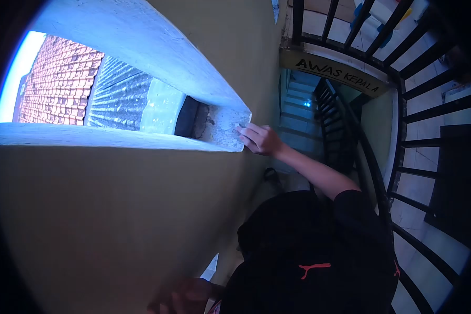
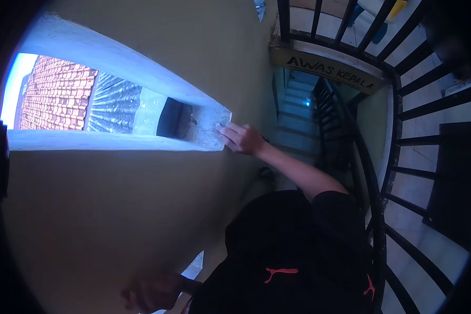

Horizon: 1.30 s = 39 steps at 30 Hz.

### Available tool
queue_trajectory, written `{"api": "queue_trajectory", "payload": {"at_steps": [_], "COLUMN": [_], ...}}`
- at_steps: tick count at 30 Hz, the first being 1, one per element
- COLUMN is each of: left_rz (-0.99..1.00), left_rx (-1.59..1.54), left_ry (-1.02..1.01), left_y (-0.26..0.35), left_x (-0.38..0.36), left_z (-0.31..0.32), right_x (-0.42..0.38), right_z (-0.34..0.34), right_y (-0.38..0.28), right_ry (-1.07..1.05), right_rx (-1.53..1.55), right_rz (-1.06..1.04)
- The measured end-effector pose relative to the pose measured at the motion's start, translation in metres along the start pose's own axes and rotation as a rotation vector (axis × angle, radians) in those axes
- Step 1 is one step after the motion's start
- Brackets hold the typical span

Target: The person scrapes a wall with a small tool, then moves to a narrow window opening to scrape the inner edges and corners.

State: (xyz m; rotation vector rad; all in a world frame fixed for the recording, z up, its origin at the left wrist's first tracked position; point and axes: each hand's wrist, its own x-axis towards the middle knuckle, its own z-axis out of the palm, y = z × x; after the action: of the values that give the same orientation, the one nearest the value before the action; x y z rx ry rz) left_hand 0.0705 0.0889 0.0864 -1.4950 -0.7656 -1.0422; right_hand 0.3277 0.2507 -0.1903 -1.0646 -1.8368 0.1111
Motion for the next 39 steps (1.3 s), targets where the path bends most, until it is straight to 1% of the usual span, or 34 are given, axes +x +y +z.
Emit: {"api": "queue_trajectory", "payload": {"at_steps": [1, 2, 5, 7, 8, 10, 11, 13, 14, 17, 19, 20, 23, 24, 27, 28, 30, 31, 32, 33, 35, 36, 39], "left_rz": [0.013, 0.025, 0.069, 0.08, 0.04, -0.037, -0.063, -0.115, -0.08, 0.003, 0.05, 0.0, -0.104, -0.108, -0.11, -0.158, -0.149, -0.144, -0.091, -0.041, 0.062, 0.087, 0.029], "left_rx": [-0.042, -0.082, -0.169, -0.169, -0.103, 0.025, 0.017, -0.009, -0.014, -0.016, 0.006, -0.025, -0.015, -0.037, -0.157, -0.196, -0.106, -0.061, 0.006, 0.003, -0.005, -0.044, -0.085], "left_ry": [0.017, 0.031, 0.044, 0.017, -0.006, -0.049, -0.067, -0.095, -0.14, -0.277, -0.393, -0.211, -0.189, -0.238, -0.272, -0.181, -0.112, -0.08, -0.114, -0.186, -0.327, -0.322, -0.244], "left_y": [-0.004, -0.007, -0.013, -0.01, -0.006, 0.003, 0.005, 0.009, 0.007, -0.008, -0.005, 0.005, 0.005, 0.003, -0.001, -0.001, -0.006, -0.008, -0.005, -0.002, 0.0, -0.003, 0.003], "left_x": [-0.001, -0.003, -0.008, -0.012, -0.012, -0.014, -0.015, -0.017, -0.017, -0.023, -0.013, -0.015, -0.022, -0.022, -0.014, -0.015, -0.028, -0.033, -0.037, -0.033, -0.026, -0.026, -0.025], "left_z": [0.0, -0.001, -0.006, -0.017, -0.023, -0.033, -0.037, -0.042, -0.044, -0.059, -0.069, -0.057, -0.064, -0.071, -0.084, -0.085, -0.087, -0.086, -0.086, -0.083, -0.076, -0.074, -0.066], "right_x": [-0.001, -0.003, 0.009, 0.01, 0.008, 0.003, 0.001, -0.001, 0.0, 0.006, 0.003, 0.001, 0.013, 0.019, 0.016, 0.015, 0.011, 0.009, 0.007, 0.005, -0.001, -0.003, 0.01], "right_z": [-0.004, -0.006, -0.018, -0.02, -0.018, -0.008, -0.005, -0.008, -0.01, -0.014, -0.011, -0.007, -0.016, -0.027, -0.025, -0.022, -0.019, -0.018, -0.016, -0.015, -0.016, -0.018, -0.023], "right_y": [-0.004, -0.001, 0.009, 0.01, 0.005, -0.005, -0.008, -0.004, -0.001, 0.003, 0.011, 0.014, 0.012, 0.006, 0.019, 0.022, 0.023, 0.02, 0.016, 0.01, -0.008, -0.012, 0.006], "right_ry": [-0.058, -0.124, -0.097, -0.028, 0.006, 0.117, 0.177, 0.102, 0.068, 0.104, 0.073, 0.055, 0.057, 0.041, 0.032, 0.06, 0.111, 0.121, 0.132, 0.141, -0.049, -0.14, -0.04], "right_rx": [0.006, 0.025, 0.023, 0.067, 0.095, 0.188, 0.231, 0.251, 0.257, 0.333, 0.35, 0.365, 0.33, 0.3, 0.299, 0.318, 0.357, 0.357, 0.357, 0.357, 0.372, 0.377, 0.304], "right_rz": [-0.053, -0.023, -0.053, 0.106, 0.193, 0.242, 0.27, 0.32, 0.343, 0.261, 0.264, 0.268, 0.244, 0.311, 0.275, 0.249, 0.204, 0.232, 0.26, 0.289, 0.153, 0.092, 0.183]}}
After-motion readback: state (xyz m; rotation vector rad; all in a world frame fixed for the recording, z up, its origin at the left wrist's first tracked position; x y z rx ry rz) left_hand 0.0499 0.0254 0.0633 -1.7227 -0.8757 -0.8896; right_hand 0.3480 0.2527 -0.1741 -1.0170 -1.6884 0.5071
